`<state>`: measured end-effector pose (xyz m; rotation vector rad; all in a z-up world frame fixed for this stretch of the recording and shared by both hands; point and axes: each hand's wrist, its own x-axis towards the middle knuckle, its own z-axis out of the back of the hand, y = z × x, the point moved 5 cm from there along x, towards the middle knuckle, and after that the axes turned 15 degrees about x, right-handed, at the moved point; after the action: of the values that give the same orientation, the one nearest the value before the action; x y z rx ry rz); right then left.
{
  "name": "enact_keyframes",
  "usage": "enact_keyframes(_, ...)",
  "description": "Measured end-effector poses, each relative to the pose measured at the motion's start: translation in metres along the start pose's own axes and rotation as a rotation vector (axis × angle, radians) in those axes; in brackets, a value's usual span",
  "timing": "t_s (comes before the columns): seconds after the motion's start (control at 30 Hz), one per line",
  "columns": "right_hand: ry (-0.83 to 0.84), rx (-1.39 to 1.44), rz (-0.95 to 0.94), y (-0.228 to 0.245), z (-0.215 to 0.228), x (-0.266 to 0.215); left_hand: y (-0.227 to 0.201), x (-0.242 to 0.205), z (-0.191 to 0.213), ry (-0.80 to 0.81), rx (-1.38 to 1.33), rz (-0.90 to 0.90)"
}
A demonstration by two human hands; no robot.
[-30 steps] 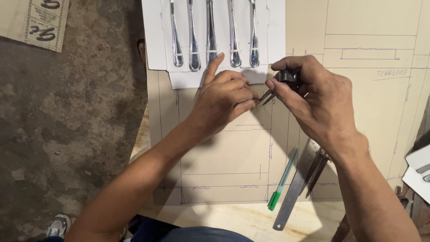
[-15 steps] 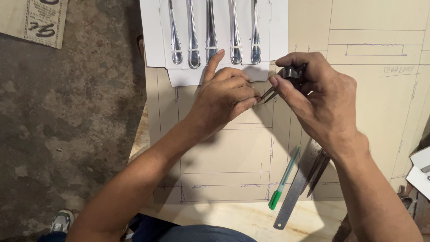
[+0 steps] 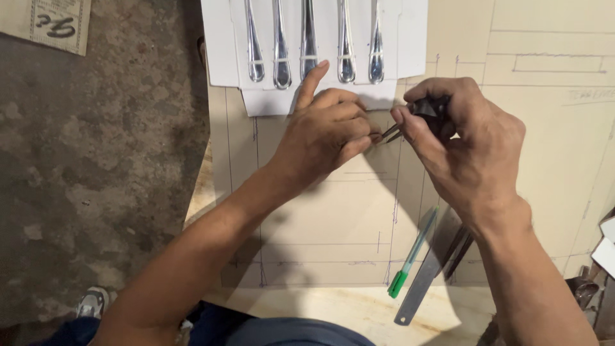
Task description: The person uses a ruler, pen, and calipers to measure and mark precise layout lines on a sheet of cardboard, referring to a flatware set box for dimensions.
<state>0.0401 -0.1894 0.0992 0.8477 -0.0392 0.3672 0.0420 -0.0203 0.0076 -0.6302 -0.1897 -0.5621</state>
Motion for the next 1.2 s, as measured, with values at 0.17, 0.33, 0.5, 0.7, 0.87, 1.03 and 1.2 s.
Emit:
enact_keyframes(0.17,0.001,-0.008,0.033,0.015,0.001,0.001,-0.006,0.002,0.008,-0.025,0.041,-0.058)
enact_keyframes(0.33,-0.098,0.023,-0.216,-0.006,0.059,-0.04,-0.015,-0.043,0.024,0.075,-0.048,-0.054)
enact_keyframes(0.5,0.199,-0.74,-0.642,-0.064,0.103,-0.113,-0.06,-0.083,0.031,0.179,0.189,-0.151)
enact_keyframes(0.7,0.047,-0.182,-0.739,-0.016,0.026,-0.179,-0.091,-0.093,0.012,0.23,0.324,-0.079)
enact_keyframes(0.87,-0.004,-0.176,-0.788,0.004,-0.011,-0.217,-0.097,-0.093,0.009,0.244,0.318,-0.076)
enact_keyframes(1.03,-0.253,0.417,-0.77,-0.017,0.021,-0.272,-0.14,-0.06,-0.026,0.269,0.37,-0.258)
enact_keyframes(1.2,-0.594,0.833,-0.411,-0.025,0.036,-0.311,-0.178,-0.046,-0.052,0.472,0.367,-0.363)
